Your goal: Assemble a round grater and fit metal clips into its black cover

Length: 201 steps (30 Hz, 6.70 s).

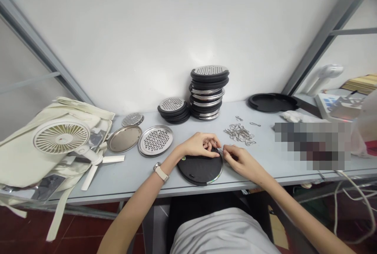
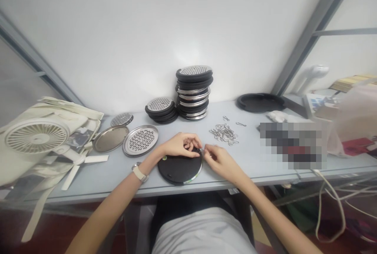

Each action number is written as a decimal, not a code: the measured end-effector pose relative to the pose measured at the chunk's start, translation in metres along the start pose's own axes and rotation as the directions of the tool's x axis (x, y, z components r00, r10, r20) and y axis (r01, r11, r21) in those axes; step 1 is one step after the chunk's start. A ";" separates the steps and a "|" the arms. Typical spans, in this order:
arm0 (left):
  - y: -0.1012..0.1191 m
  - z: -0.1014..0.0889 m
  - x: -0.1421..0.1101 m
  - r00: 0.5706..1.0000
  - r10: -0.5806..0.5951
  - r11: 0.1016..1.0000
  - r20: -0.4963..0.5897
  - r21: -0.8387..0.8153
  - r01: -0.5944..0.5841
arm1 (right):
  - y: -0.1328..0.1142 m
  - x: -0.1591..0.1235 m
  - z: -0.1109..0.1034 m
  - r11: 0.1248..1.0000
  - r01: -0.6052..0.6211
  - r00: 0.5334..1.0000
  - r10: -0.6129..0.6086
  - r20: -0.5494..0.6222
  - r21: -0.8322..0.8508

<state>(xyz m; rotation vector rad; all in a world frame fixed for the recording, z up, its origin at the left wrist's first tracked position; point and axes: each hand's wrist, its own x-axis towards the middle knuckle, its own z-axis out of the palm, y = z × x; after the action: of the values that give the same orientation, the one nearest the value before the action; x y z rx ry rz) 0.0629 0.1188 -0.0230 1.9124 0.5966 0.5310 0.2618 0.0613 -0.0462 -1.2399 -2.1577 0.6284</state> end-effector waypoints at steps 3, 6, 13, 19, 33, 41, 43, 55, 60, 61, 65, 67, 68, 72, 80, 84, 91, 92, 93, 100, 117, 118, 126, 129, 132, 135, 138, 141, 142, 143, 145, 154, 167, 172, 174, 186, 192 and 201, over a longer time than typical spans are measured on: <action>0.000 0.000 0.000 1.000 -0.004 1.000 0.003 -0.002 0.004 | 0.002 0.000 -0.001 0.999 -0.035 0.999 0.036 -0.013 0.038; 0.000 0.000 0.000 1.000 -0.001 1.000 0.007 0.021 0.001 | 0.002 0.001 -0.001 1.000 -0.013 1.000 0.013 0.006 0.020; 0.002 0.000 0.000 1.000 -0.001 0.999 -0.008 0.046 0.001 | 0.001 0.001 0.000 0.993 0.092 0.995 -0.088 0.050 -0.078; 0.005 0.000 0.000 1.000 -0.025 0.999 -0.009 0.028 0.026 | 0.001 0.001 -0.002 0.994 0.076 0.996 -0.071 0.060 -0.076; 0.003 0.000 -0.001 1.000 -0.018 1.000 -0.006 0.019 0.018 | 0.004 0.001 0.000 1.000 0.007 1.000 -0.007 0.019 0.026; 0.002 0.000 0.000 1.000 -0.009 1.000 -0.002 0.018 0.009 | 0.002 0.001 0.000 1.000 -0.001 0.999 0.001 0.038 0.014; 0.002 0.000 0.000 1.000 -0.005 1.000 -0.001 0.028 0.005 | 0.003 0.001 0.000 1.000 0.008 0.999 -0.008 0.049 0.002; 0.002 0.000 0.000 1.000 -0.028 0.997 0.000 0.078 0.028 | 0.003 0.001 -0.001 1.000 0.023 0.998 -0.022 0.050 -0.016; 0.002 0.000 0.001 1.000 -0.026 0.995 -0.008 0.096 0.027 | 0.004 0.001 0.000 1.000 0.020 0.999 -0.019 0.048 -0.016; 0.002 0.000 0.001 1.000 -0.019 0.994 -0.012 0.104 0.020 | 0.004 0.002 0.000 1.000 0.022 0.999 -0.021 0.049 -0.017; 0.000 0.000 0.001 1.000 0.021 0.993 -0.021 0.114 -0.018 | 0.004 0.002 0.000 0.999 0.043 0.997 -0.041 0.064 -0.025; 0.000 0.000 0.001 0.999 0.035 0.993 -0.021 0.110 -0.033 | 0.004 0.002 0.000 0.998 0.048 0.997 -0.046 0.062 -0.029; 0.000 0.000 0.001 0.999 0.038 0.994 -0.019 0.107 -0.036 | 0.004 0.002 0.000 0.998 0.046 0.997 -0.044 0.056 -0.032; 0.001 0.000 0.001 1.000 0.021 0.996 -0.020 0.081 -0.019 | 0.004 0.001 0.000 0.999 0.036 0.998 -0.034 0.047 -0.039; 0.004 0.000 0.000 1.000 -0.001 0.999 -0.018 0.043 0.002 | 0.004 0.003 0.000 0.996 0.062 0.996 -0.058 0.061 -0.066; 0.005 0.000 0.000 1.000 0.009 0.999 -0.022 0.032 -0.008 | 0.005 0.002 0.000 0.996 0.060 0.996 -0.056 0.070 -0.064; 0.006 0.000 0.000 1.000 0.013 1.000 -0.013 0.020 -0.013 | 0.003 0.002 0.000 0.997 0.056 0.996 -0.052 0.073 -0.062; 0.005 0.001 0.000 1.000 0.013 1.000 -0.012 0.020 -0.013 | 0.003 0.002 0.000 0.997 0.056 0.996 -0.052 0.070 -0.058; 0.005 0.001 0.000 1.000 0.011 1.000 -0.010 0.022 -0.011 | 0.003 0.002 0.000 0.997 0.056 0.996 -0.052 0.068 -0.055; 0.003 0.000 0.001 1.000 0.001 0.999 -0.019 0.049 0.000 | 0.005 0.001 0.000 0.998 0.045 0.997 -0.042 0.065 -0.045; 0.003 0.001 0.000 1.000 -0.013 0.999 -0.022 0.031 0.014 | 0.004 0.002 0.001 0.998 0.040 0.997 -0.037 0.064 -0.041; 0.002 0.001 0.000 1.000 -0.013 0.999 -0.025 0.037 0.013 | 0.004 0.001 0.001 0.998 0.041 0.997 -0.038 0.062 -0.041; 0.003 0.001 0.000 0.999 -0.025 0.997 -0.025 0.066 0.027 | 0.002 0.001 0.001 0.998 0.035 0.998 -0.032 0.050 -0.044; 0.002 0.001 0.001 1.000 -0.014 0.997 -0.018 0.082 0.015 | 0.002 0.001 0.001 0.998 0.035 0.998 -0.033 0.045 -0.042; 0.000 0.001 0.001 1.000 -0.003 0.996 -0.016 0.095 0.004 | 0.002 0.001 0.001 0.998 0.036 0.998 -0.034 0.048 -0.042; 0.000 0.002 0.001 1.000 0.011 0.995 -0.024 0.104 -0.008 | 0.003 0.001 0.001 0.999 0.027 0.999 -0.025 0.041 -0.034; 0.000 0.002 0.001 0.999 0.027 0.993 -0.036 0.117 -0.022 | 0.002 0.001 0.001 0.999 0.030 0.999 -0.029 0.028 -0.034; 0.001 0.002 0.001 0.998 0.045 0.988 -0.046 0.152 -0.037 | 0.000 0.003 0.002 0.998 0.041 0.999 -0.040 0.028 -0.052; 0.001 0.002 0.002 0.997 0.049 0.985 -0.053 0.166 -0.039 | -0.001 0.004 0.002 0.997 0.038 0.999 -0.036 0.028 -0.061; 0.002 0.002 0.001 0.997 0.048 0.984 -0.061 0.176 -0.037 | -0.002 0.005 0.003 0.997 0.031 0.999 -0.029 0.027 -0.072; 0.003 0.002 0.001 0.997 0.028 0.984 -0.076 0.179 -0.014 | -0.004 0.006 0.004 0.995 0.021 0.999 -0.019 0.026 -0.094; 0.010 0.003 -0.002 0.997 -0.043 0.998 -0.059 0.045 0.045 | -0.003 0.005 0.000 0.996 0.043 0.999 -0.041 0.031 -0.077; 0.008 0.003 -0.003 0.999 -0.032 0.997 -0.037 0.074 0.035 | -0.001 0.004 0.001 0.993 0.059 0.998 -0.055 0.036 -0.100; 0.008 0.002 -0.001 0.999 -0.019 0.997 -0.043 0.076 0.022 | 0.001 0.003 0.001 0.994 0.065 0.997 -0.062 0.039 -0.091; 0.009 0.002 -0.001 0.999 -0.007 0.997 -0.036 0.082 0.009 | 0.001 0.003 0.001 0.993 0.067 0.997 -0.063 0.041 -0.095; 0.006 0.002 -0.001 1.000 0.004 0.994 -0.016 0.112 -0.003 | 0.000 0.004 0.000 0.992 0.079 0.996 -0.073 0.058 -0.097; 0.006 0.001 -0.001 1.000 -0.009 0.992 -0.011 0.128 0.011 | 0.001 0.003 -0.002 0.995 0.070 0.996 -0.065 0.066 -0.065; 0.005 0.002 -0.001 1.000 -0.028 0.988 -0.012 0.149 0.029 | -0.001 0.002 -0.004 0.995 0.080 0.993 -0.076 0.086 -0.051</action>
<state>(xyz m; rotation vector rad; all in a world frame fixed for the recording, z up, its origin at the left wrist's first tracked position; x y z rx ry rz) 0.0640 0.1151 -0.0187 2.0397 0.6855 0.4897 0.2632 0.0629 -0.0425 -1.1699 -2.2945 0.6024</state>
